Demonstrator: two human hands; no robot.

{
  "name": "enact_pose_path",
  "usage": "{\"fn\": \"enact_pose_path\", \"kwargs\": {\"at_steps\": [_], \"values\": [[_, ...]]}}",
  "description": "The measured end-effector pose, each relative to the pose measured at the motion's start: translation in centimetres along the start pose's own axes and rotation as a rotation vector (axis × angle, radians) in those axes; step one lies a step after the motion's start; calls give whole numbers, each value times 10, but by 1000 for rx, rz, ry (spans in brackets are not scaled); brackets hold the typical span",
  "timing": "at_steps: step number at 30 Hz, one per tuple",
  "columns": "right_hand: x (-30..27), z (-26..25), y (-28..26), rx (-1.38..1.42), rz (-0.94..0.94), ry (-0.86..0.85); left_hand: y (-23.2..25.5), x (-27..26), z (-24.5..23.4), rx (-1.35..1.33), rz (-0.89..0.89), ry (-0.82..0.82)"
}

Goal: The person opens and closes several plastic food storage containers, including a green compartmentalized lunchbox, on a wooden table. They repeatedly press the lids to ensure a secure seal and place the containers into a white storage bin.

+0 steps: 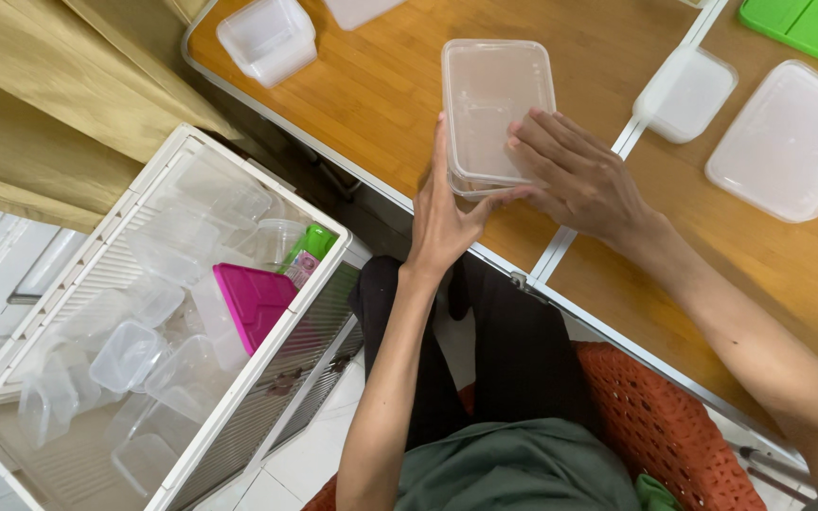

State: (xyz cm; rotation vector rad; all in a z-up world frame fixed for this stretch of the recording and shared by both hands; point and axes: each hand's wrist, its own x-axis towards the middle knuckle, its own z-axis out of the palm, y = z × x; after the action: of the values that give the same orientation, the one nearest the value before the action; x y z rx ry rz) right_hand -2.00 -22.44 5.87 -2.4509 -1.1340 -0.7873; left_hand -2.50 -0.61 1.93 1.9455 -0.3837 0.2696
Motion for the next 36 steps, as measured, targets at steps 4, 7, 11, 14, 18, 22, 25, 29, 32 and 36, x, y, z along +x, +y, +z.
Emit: {"fn": "enact_pose_path", "kwargs": {"at_steps": [4, 7, 11, 14, 18, 22, 25, 29, 32, 36], "values": [[-3, 9, 9, 136, 43, -4, -3, 2, 3, 26, 74, 41], [-6, 15, 4, 206, 102, 14, -4, 0, 4, -1, 12, 25], [-1, 13, -3, 245, 153, 27, -2, 4, -1, -19, 6, -8], [1, 7, -8, 226, 167, 21, -2, 3, -1, -1, 41, 6], [4, 4, -16, 225, 223, 6, -3, 1, -2, -42, 47, 10], [8, 2, -18, 166, 191, 36, 0, 4, -2, -28, 57, 27], [7, 4, -20, 186, 233, 57, -1, 1, -3, -21, 53, 28], [3, 1, -18, 194, 253, 53, -1, 1, 0, -12, 60, 38], [4, 3, -16, 157, 202, 51, -2, 4, -1, -5, 4, 17], [0, 8, -8, 147, 158, 72, -4, 3, 0, -4, 54, 36]]}}
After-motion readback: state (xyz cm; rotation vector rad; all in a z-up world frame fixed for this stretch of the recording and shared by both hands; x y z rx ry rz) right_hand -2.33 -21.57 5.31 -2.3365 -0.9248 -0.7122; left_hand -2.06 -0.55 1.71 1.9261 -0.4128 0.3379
